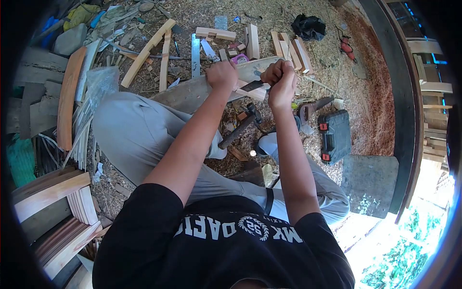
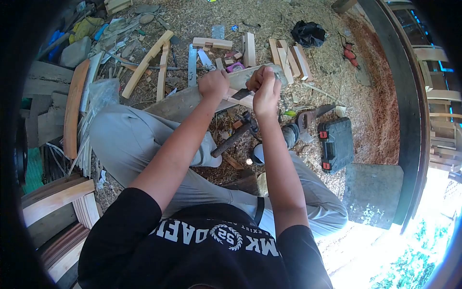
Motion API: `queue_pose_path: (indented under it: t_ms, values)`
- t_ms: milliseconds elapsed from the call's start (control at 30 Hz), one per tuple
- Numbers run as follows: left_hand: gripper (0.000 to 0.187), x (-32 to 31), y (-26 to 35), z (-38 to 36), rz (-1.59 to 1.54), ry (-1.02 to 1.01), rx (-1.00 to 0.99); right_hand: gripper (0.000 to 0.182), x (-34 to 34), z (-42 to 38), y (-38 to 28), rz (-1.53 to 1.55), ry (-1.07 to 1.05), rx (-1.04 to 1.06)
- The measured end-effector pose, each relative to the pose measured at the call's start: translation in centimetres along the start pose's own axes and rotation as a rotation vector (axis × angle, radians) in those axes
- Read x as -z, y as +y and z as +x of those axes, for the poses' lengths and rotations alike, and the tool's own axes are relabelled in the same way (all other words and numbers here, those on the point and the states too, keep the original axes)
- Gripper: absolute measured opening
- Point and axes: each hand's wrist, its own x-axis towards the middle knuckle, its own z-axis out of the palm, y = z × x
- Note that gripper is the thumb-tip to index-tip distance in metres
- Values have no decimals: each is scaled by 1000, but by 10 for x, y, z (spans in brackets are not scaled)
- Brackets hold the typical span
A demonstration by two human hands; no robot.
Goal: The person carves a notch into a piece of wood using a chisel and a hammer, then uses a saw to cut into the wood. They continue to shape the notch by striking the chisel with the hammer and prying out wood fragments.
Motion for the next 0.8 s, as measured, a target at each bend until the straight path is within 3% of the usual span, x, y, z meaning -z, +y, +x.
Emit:
queue_pose_path:
  t_ms: [800]
  values:
    - [45, 9, 4, -4, -9, -47, 10, 44, -22, 58, 2, -40, 23, -181]
